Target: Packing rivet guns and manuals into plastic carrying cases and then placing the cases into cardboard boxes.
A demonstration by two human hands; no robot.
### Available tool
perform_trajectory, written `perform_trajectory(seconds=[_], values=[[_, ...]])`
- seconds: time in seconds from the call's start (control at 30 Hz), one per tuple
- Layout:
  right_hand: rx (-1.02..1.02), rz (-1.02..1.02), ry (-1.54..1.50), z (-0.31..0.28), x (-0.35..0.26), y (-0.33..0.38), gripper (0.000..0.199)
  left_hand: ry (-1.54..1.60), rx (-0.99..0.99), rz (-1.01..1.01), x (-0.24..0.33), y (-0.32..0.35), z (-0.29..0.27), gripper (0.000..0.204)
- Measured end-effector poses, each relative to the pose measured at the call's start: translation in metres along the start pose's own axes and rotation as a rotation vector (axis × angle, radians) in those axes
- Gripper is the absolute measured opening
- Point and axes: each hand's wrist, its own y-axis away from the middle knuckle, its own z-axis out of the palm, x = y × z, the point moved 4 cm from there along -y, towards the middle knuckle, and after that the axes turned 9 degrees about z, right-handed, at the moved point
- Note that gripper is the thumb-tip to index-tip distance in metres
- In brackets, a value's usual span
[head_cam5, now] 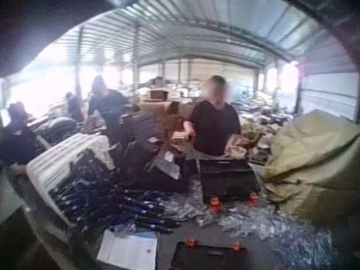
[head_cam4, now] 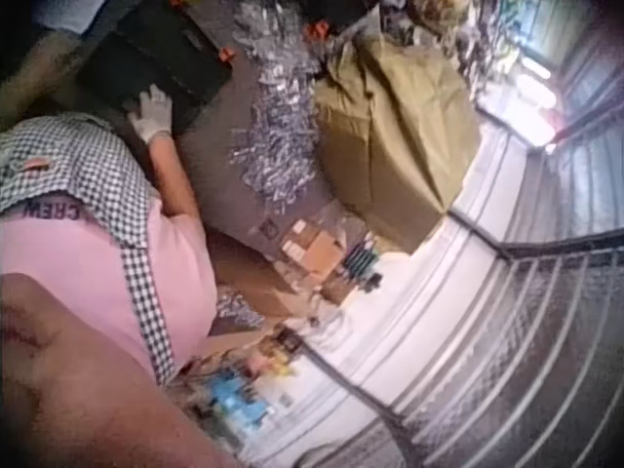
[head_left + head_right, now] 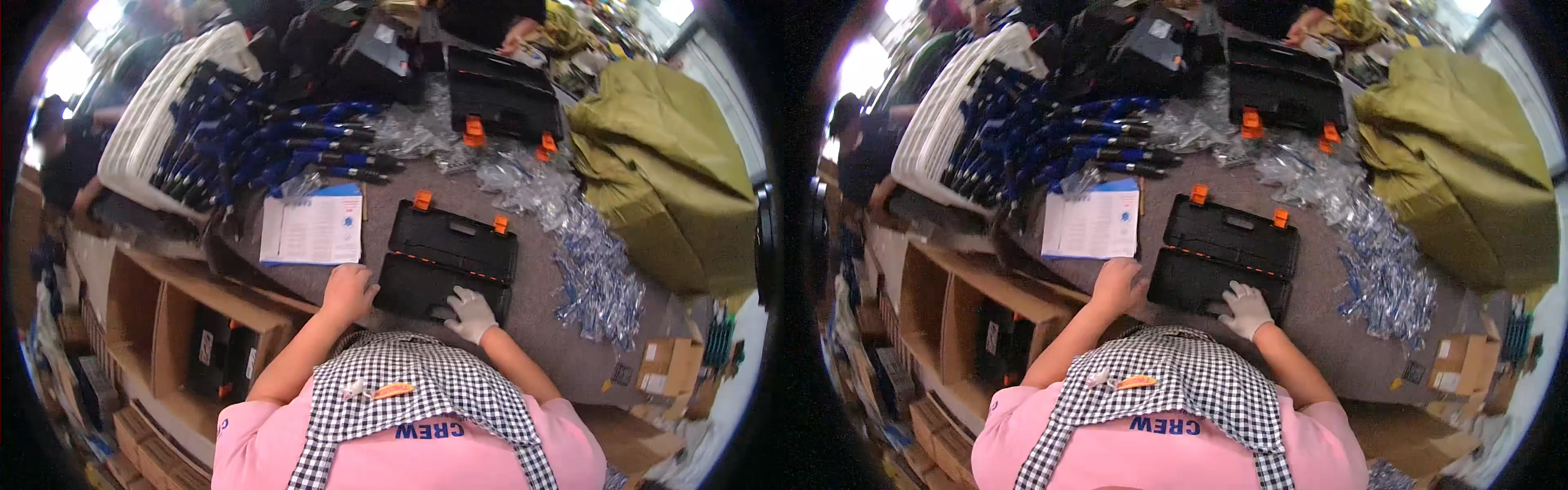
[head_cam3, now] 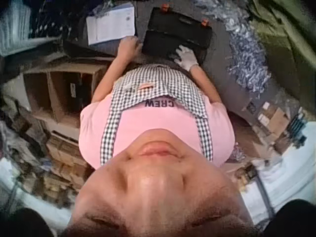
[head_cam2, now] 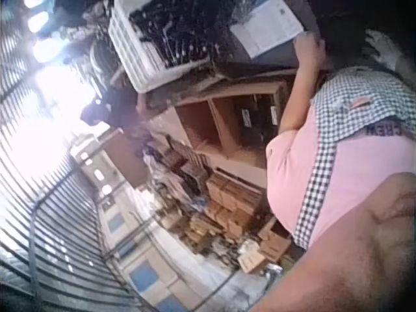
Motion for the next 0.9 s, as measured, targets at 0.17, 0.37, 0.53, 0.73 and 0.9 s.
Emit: perform_trajectory(seconds=[0.17, 0.37, 0.53, 0.73, 0.9], values=[[0.062, 0.112, -0.079, 0.036, 0.013, 0.017, 0.052, -0.236, -0.160, -0.093, -0.065, -0.116, 0.026, 0.030], [0.067, 0.161, -0.237, 0.033, 0.011, 0.021, 0.049, -0.546, -0.237, 0.060, -0.157, -0.226, 0.061, 0.023], [0.173, 0.147, -0.281, 0.022, 0.015, 0.016, 0.036, -0.674, -0.520, 0.337, -0.149, -0.254, 0.056, 0.053], [0.173, 0.135, -0.300, 0.005, 0.020, 0.014, 0.031, -0.559, -0.234, 0.062, -0.156, -0.237, 0.036, 0.067], [0.130, 0.080, -0.305, -0.002, 0.015, 0.014, 0.030, -0.635, -0.508, -0.028, -0.140, -0.256, 0.048, 0.069]])
